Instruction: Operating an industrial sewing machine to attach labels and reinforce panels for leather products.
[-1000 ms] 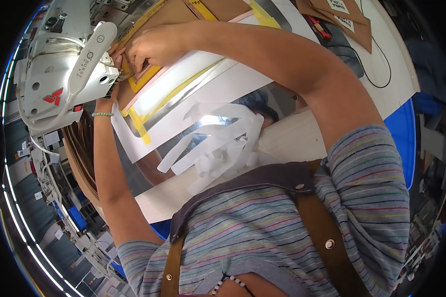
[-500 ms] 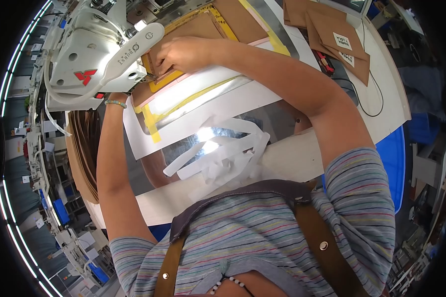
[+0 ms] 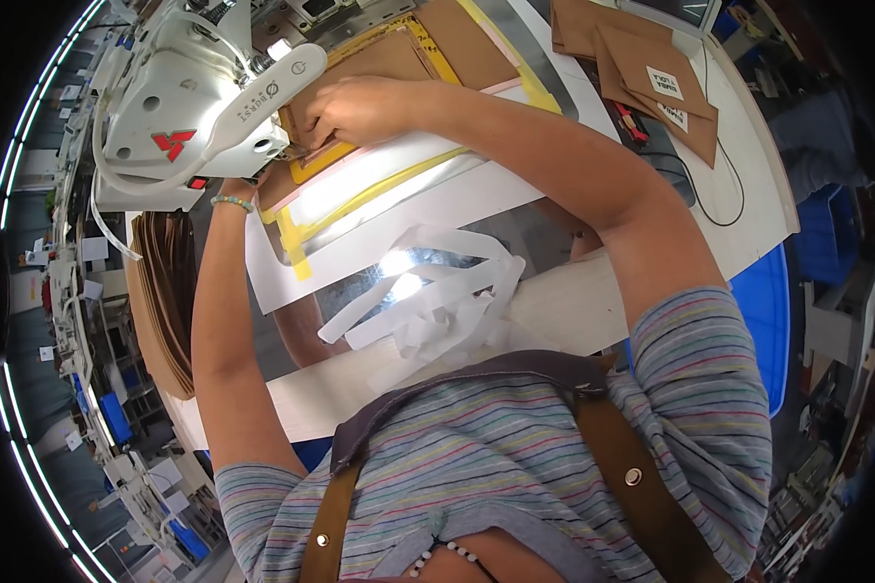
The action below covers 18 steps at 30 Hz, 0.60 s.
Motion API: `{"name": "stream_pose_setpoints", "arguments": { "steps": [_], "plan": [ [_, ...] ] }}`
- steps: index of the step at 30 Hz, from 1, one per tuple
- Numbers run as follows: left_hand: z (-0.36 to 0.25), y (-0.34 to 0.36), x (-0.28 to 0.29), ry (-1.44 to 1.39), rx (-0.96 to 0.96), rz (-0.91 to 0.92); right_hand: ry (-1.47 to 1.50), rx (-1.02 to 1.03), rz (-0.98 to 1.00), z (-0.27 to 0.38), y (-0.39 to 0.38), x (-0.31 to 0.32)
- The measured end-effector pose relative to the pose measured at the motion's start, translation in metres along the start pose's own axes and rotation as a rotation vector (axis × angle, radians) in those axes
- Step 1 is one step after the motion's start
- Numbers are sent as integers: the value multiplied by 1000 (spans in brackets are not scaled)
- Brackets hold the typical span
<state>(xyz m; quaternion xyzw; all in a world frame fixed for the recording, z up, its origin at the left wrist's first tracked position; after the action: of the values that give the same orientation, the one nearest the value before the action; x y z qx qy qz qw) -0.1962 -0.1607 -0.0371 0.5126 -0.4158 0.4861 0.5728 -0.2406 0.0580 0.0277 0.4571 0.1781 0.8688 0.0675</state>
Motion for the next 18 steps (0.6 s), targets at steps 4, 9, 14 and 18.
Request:
{"name": "stream_pose_setpoints", "arguments": {
  "steps": [4,9,14,18],
  "plan": [
    [11,-9,-11,-3,26,36,-30,-152,4,-11,5,6],
    [20,-27,-16,-150,70,-28,-136,-246,16,-21,9,4],
    [18,-53,-1,-370,159,-84,-60,-206,53,-20,8,0],
    [5,-58,21,-280,177,-79,-42,-129,69,-12,7,-3]
  ]
}}
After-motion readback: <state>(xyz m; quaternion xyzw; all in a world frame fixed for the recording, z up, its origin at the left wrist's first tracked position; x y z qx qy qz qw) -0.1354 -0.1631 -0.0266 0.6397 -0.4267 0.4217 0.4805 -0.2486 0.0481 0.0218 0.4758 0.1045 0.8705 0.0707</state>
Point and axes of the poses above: each hand's wrist, its own y-axis towards the middle knuckle, its own x-axis out of the back of the hand, z = x × y, the point moved 8 cm from there along y, towards the middle knuckle, and after that the axes turned 14 degrees about y, right-handed, at the moved point
